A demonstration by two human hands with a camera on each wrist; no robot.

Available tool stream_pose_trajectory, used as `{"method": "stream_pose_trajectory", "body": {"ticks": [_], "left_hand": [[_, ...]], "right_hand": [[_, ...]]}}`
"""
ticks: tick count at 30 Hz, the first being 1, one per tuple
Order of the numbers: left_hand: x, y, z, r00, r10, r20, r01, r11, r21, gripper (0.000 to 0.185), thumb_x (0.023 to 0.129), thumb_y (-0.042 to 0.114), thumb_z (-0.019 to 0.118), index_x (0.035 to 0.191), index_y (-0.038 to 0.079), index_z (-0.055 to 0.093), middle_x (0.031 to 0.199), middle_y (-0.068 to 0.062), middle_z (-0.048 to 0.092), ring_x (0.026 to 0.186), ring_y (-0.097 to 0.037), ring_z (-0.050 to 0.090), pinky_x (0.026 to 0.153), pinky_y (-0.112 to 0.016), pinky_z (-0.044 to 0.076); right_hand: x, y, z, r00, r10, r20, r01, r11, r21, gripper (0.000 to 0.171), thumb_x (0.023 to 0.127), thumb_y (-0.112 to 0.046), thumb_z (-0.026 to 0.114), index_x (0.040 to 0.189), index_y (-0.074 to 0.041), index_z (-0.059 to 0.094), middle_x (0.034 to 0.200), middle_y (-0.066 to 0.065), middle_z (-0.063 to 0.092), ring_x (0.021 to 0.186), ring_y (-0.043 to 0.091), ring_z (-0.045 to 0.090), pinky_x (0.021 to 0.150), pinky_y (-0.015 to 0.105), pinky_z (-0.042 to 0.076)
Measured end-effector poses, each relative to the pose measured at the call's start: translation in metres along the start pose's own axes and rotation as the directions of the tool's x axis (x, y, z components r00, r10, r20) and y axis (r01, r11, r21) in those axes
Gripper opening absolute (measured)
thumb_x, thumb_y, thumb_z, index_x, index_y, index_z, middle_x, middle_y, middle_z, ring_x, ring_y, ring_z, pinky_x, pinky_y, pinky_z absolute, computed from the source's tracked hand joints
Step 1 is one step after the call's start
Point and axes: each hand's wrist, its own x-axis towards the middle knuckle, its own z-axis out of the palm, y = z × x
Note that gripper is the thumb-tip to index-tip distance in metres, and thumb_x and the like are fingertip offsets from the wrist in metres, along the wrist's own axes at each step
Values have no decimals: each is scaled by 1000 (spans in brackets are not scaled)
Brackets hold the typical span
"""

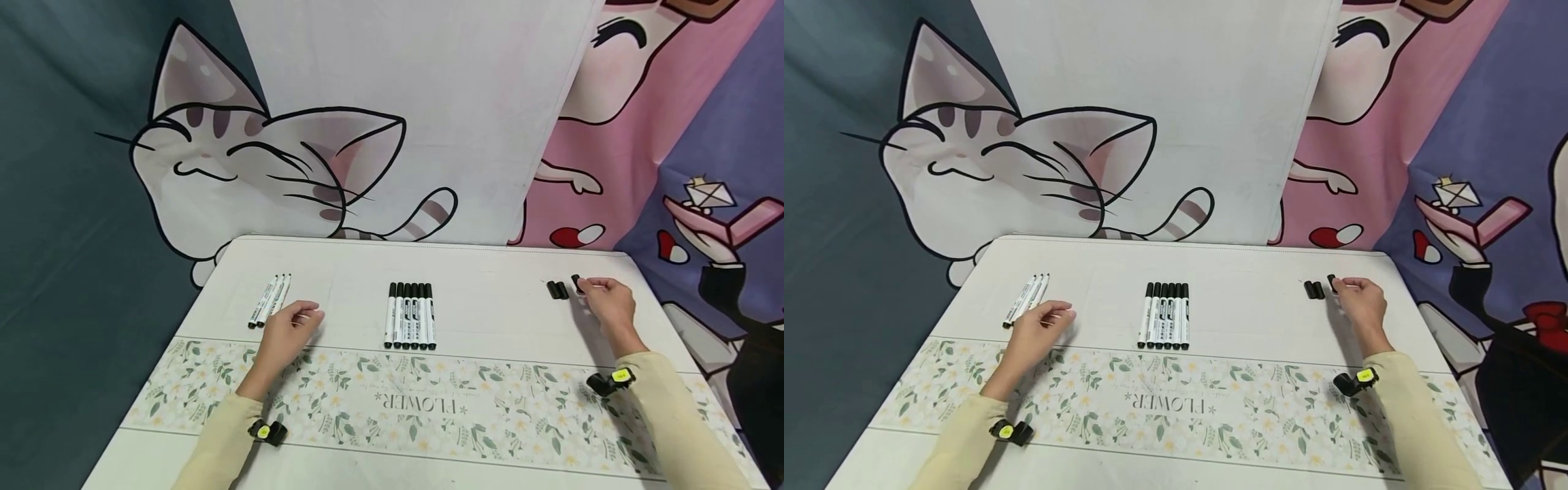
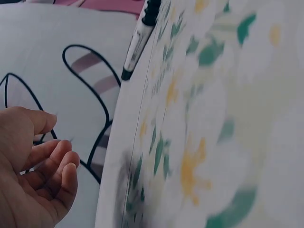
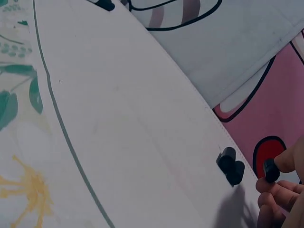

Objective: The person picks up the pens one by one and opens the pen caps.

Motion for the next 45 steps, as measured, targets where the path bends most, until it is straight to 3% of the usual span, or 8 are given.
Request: {"method": "stream_pose_trajectory", "body": {"ticks": [6,16,27,33,37,41,45], "left_hand": [[-2,11,12,998,53,25,-53,998,-21,36,100,34,69,122,6,72,100,-2,71,89,-15,66,78,-29,55],[-5,22,31,995,83,58,-79,994,-74,31,97,29,72,118,6,73,94,2,70,82,-13,65,73,-26,54],[-1,31,46,989,122,83,-118,992,-50,29,97,27,73,115,5,74,93,3,71,81,-11,65,74,-26,55],[9,41,47,989,122,80,-118,991,-56,30,98,28,72,117,5,73,94,2,70,83,-12,65,76,-30,55],[15,48,49,988,128,90,-124,991,-48,32,98,30,71,120,6,72,95,3,70,85,-11,65,77,-31,56],[20,53,53,985,141,97,-138,990,-37,35,98,32,71,122,7,71,97,3,71,87,-11,66,78,-32,56],[24,57,59,986,131,100,-129,991,-25,35,97,33,71,121,7,70,99,2,72,88,-13,67,79,-35,56]], "right_hand": [[4,6,3,1000,26,-14,-26,999,-37,41,97,-46,63,119,-12,63,64,-22,62,61,4,62,52,28,48],[6,9,5,999,22,-40,-26,994,-110,52,98,-48,61,127,-5,64,71,-15,63,64,4,59,54,27,47],[3,6,0,1000,-13,7,14,984,-180,60,99,-54,55,129,-2,64,76,-11,70,65,4,63,56,26,48],[-7,-2,-7,995,-94,-15,87,968,-234,57,101,-54,53,126,-4,66,87,0,76,71,12,63,60,31,47],[-16,-13,-9,988,-152,-34,141,964,-227,56,99,-56,56,123,-6,68,76,-14,72,69,6,59,63,30,45],[-32,-26,-8,977,-210,-21,203,962,-180,58,97,-58,58,124,-8,68,66,-32,58,65,-3,59,61,25,47],[-53,-38,-4,958,-287,-1,284,949,-136,60,97,-57,61,130,-8,69,72,-27,59,64,-3,60,57,22,49]]}}
